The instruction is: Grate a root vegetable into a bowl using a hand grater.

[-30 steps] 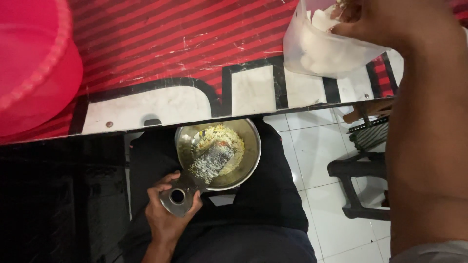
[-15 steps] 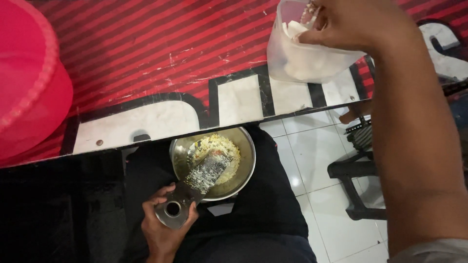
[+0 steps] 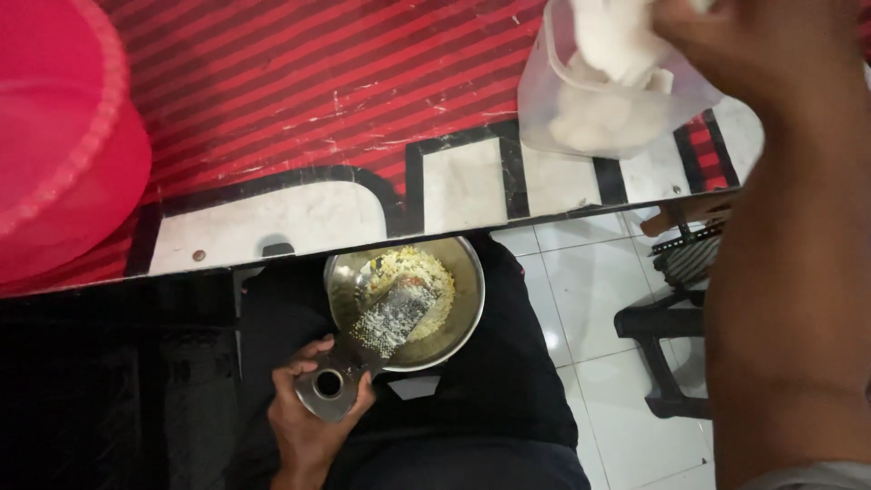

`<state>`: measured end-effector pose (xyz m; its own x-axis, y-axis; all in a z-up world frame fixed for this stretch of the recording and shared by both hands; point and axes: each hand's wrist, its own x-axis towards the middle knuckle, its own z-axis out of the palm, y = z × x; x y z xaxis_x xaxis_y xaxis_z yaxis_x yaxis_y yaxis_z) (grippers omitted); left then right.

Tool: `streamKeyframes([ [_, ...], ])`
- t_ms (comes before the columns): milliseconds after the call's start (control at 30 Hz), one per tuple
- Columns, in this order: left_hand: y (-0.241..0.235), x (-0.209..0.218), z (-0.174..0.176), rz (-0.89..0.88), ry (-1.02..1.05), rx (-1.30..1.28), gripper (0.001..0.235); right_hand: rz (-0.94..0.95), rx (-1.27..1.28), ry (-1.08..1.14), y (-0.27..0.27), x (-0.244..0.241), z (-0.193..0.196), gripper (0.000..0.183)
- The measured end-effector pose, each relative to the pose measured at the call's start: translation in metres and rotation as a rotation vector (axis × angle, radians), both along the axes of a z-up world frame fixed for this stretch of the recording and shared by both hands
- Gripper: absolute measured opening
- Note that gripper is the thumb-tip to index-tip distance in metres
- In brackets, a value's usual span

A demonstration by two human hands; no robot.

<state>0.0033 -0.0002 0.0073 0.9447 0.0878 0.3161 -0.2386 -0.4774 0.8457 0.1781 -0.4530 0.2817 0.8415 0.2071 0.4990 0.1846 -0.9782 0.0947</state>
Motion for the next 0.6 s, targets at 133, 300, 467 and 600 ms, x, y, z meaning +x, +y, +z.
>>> streamKeyframes([
  [133,0.001,0.000,-0.002,-0.005,0.011,0.034,0.069,0.180,0.506,0.031,0.006,-0.043,-0.009,0.021],
  [300,-0.003,-0.001,0.003,0.048,-0.030,-0.006,0.069,0.291,0.889,0.174,0.057,-0.117,-0.037,0.023],
  [467,-0.003,-0.002,-0.001,0.006,-0.021,-0.027,0.069,0.434,0.370,0.126,0.147,-0.153,-0.080,0.014],
  [600,0.001,-0.002,0.001,-0.039,-0.071,0.016,0.066,0.464,0.365,0.298,0.172,-0.118,-0.181,0.022],
])
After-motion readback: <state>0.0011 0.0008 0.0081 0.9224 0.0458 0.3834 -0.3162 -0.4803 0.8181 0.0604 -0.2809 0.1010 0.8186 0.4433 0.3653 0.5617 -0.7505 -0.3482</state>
